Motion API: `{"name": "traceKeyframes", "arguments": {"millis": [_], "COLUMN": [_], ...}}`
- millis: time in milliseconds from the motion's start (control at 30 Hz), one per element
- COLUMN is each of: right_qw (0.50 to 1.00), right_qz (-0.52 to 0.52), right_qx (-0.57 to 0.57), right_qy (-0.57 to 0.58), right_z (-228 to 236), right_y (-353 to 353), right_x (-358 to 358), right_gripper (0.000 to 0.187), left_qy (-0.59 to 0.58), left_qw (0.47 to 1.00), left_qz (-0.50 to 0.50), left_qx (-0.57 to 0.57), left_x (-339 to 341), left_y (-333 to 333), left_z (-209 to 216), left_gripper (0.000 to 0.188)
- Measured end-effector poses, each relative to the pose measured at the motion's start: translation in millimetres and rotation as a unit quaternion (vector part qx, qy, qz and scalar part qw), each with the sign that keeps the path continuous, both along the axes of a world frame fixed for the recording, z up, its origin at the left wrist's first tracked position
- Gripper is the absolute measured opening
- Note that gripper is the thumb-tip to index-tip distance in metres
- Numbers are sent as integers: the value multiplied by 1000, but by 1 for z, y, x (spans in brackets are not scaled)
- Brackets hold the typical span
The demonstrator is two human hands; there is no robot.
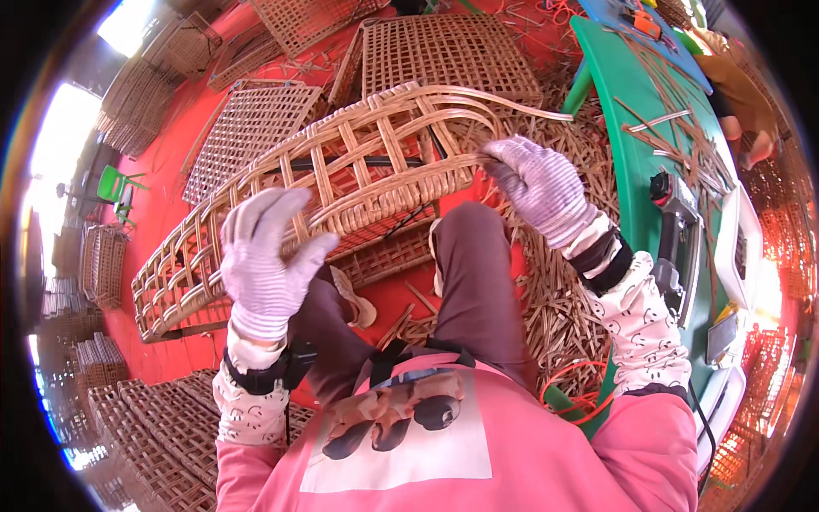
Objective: The recorder is weaving rattan strips into a wooden frame to manufacture furniture components.
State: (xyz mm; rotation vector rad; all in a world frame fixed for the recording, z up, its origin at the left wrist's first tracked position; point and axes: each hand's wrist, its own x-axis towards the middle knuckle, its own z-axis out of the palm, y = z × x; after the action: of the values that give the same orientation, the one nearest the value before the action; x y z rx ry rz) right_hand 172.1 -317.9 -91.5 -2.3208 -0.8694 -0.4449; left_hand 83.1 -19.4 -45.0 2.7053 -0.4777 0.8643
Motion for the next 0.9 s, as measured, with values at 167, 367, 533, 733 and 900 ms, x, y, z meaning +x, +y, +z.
{"name": "traceKeyframes", "arguments": {"millis": [167,367,533,733,900], "right_qw": [1000,1000,989,986,950], "right_qz": [-7,-8,-93,18,153], "right_qx": [-20,19,-46,82,231], "right_qy": [-13,23,-104,-143,145], "right_z": [-3,-3,23,90,134], "right_y": [-8,-15,-25,4,52], "right_x": [-5,-4,16,13,-12], "right_gripper": [17,22,25,14,19], "left_qy": [26,36,35,113,231], "left_qw": [998,997,997,967,885], "left_qz": [-47,-60,-69,-117,-183], "left_qx": [-13,-23,-29,-197,-361], "left_x": [14,15,21,32,35], "left_y": [-22,-25,-31,-31,-32], "left_z": [-9,-11,-5,4,13], "left_gripper": [34,30,28,24,38]}}
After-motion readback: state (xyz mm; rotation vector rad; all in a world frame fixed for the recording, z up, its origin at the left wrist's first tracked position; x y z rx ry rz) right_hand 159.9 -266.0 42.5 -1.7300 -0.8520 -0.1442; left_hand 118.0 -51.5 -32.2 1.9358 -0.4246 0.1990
